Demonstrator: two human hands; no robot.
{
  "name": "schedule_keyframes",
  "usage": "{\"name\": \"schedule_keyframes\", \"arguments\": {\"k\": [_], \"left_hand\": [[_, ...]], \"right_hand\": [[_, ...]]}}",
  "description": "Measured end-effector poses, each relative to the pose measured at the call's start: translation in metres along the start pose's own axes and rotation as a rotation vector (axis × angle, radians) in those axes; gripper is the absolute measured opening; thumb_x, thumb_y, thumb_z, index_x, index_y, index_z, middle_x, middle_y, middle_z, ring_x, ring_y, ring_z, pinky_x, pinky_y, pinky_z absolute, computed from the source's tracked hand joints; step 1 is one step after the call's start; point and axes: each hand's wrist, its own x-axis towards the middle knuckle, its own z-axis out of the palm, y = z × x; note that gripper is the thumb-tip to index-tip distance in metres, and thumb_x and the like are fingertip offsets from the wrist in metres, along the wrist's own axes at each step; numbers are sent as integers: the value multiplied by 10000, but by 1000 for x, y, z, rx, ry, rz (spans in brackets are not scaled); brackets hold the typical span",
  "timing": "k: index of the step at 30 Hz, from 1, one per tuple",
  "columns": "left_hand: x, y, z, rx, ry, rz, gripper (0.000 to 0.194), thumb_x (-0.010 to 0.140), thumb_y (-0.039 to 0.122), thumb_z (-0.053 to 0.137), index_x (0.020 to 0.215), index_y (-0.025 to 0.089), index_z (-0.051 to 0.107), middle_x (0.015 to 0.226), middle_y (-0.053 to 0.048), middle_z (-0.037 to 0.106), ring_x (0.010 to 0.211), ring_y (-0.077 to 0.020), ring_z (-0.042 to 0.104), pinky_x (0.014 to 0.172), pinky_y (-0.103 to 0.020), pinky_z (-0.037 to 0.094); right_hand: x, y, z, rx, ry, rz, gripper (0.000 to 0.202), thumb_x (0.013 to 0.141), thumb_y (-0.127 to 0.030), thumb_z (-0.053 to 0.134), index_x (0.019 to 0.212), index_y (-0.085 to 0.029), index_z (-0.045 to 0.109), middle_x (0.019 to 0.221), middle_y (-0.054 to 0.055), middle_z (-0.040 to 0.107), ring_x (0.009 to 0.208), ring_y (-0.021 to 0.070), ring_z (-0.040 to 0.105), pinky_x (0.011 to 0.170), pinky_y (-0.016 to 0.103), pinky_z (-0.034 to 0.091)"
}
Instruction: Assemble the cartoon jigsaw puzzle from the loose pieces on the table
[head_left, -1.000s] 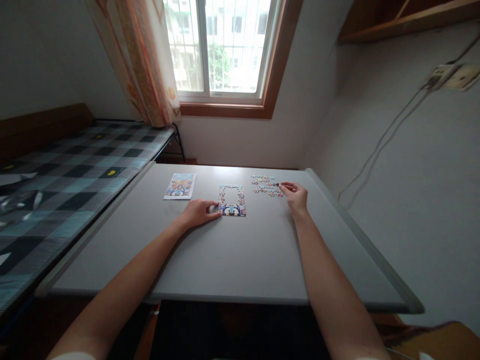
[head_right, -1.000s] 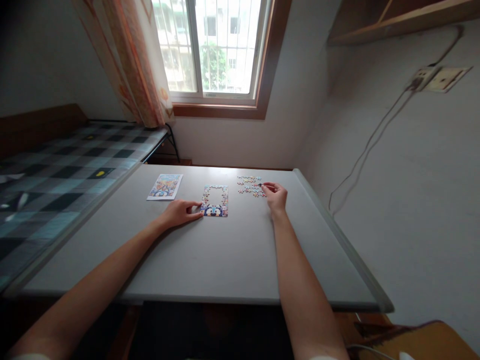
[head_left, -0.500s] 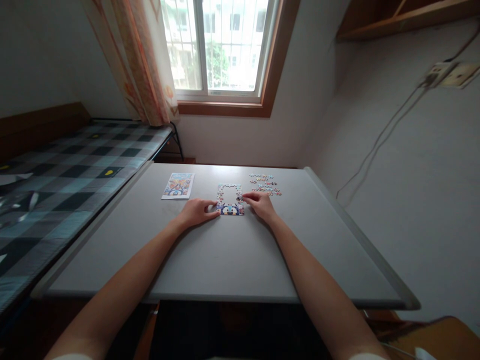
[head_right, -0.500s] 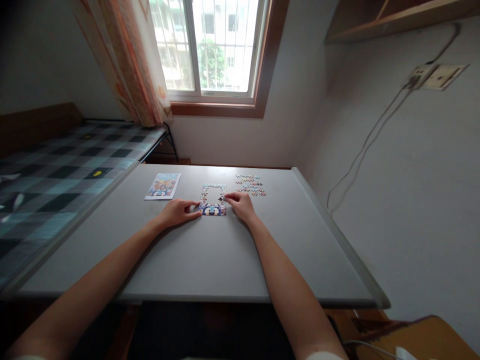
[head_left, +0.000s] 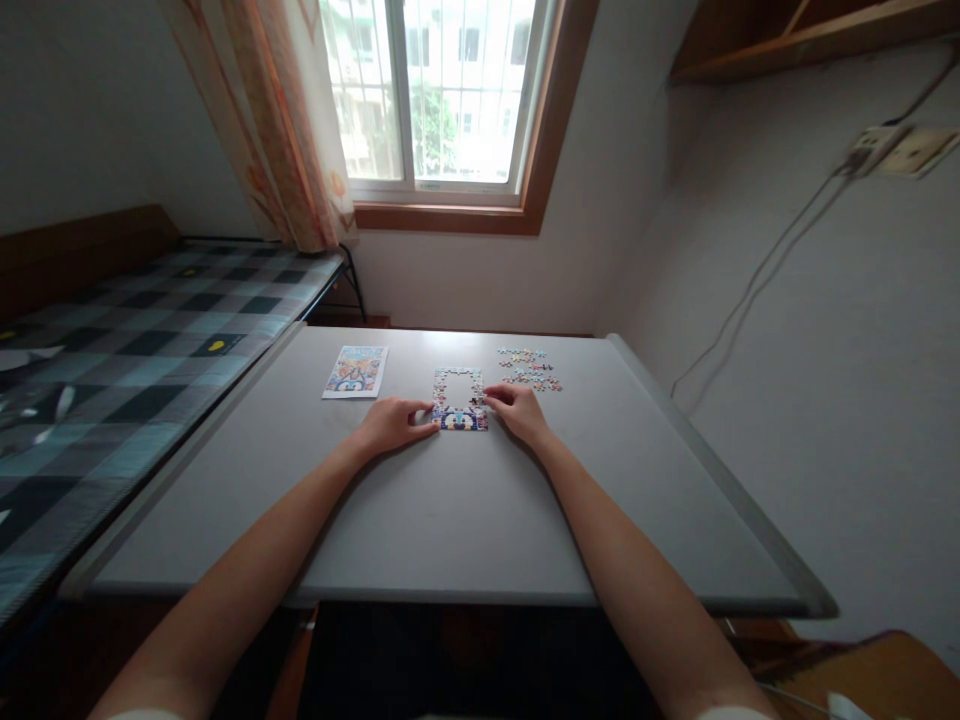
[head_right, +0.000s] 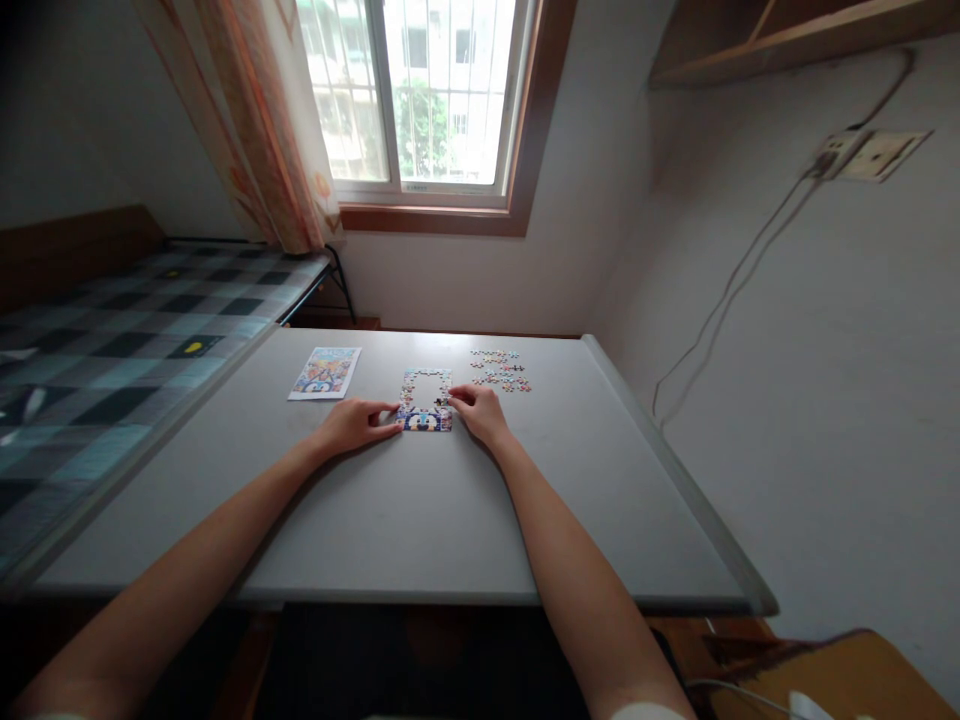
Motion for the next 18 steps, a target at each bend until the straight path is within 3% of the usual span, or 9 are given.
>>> {"name": "schedule_keyframes", "arguments": {"k": [18], "left_hand": [[-1, 1, -1, -2, -4, -4, 525, 785, 615, 530, 1145, 264, 683, 653, 3, 633, 564, -127, 513, 540, -227, 277]], "right_hand": [[-2, 3, 1, -47, -8, -36, 150, 738, -271, 637, 824, -183, 721, 823, 57, 729, 755, 179, 658, 746, 316, 510]]}}
